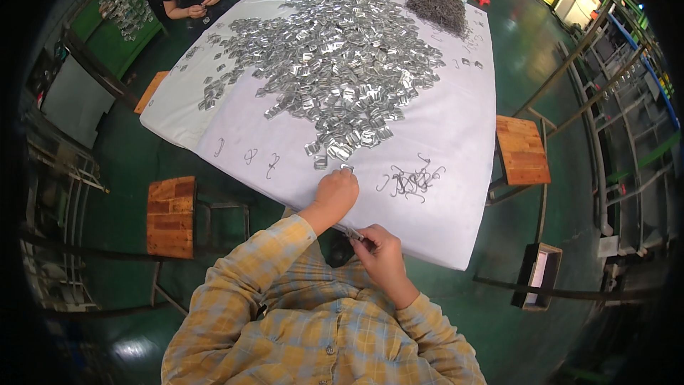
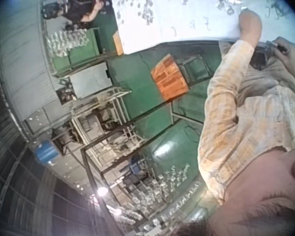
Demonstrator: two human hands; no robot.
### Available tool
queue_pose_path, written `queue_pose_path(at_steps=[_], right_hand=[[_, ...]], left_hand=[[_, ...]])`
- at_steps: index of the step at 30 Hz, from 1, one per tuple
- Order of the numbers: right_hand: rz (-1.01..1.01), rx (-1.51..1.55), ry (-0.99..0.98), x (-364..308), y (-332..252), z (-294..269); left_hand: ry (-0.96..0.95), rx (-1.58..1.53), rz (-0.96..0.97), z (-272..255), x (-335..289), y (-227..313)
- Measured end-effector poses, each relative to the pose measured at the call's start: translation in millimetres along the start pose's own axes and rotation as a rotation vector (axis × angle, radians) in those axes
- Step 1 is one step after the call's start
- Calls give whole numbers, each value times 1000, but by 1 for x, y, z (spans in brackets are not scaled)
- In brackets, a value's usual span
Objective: The person hangs small metal pieces onto a vertical metal wire hanger by hand, then picks up more metal pieces from a pile on a table while sitting on a stool.
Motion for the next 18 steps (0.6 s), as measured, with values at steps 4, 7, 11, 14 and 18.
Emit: queue_pose_path(at_steps=[4,7,11,14,18], right_hand=[[-2,15,-2,0,3,2],[2,67,5,-1,6,6],[-10,69,-2,1,3,8],[24,76,30,0,4,6],[47,85,73,4,7,6]], left_hand=[[-79,1,30,-8,-2,3],[-138,63,13,-12,3,12],[-119,-19,-14,-13,8,-9],[-190,-410,-72,-30,-4,-23],[-189,-1282,83,-57,-46,-22]])
Point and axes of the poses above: each hand's wrist, its own x-axis towards the middle knuckle, its own z-axis out of the palm, y = z × x, the point moved 1 cm from there along x, towards the middle knuckle, and after that the axes turned 13 degrees about -y, right-handed, at the moved point
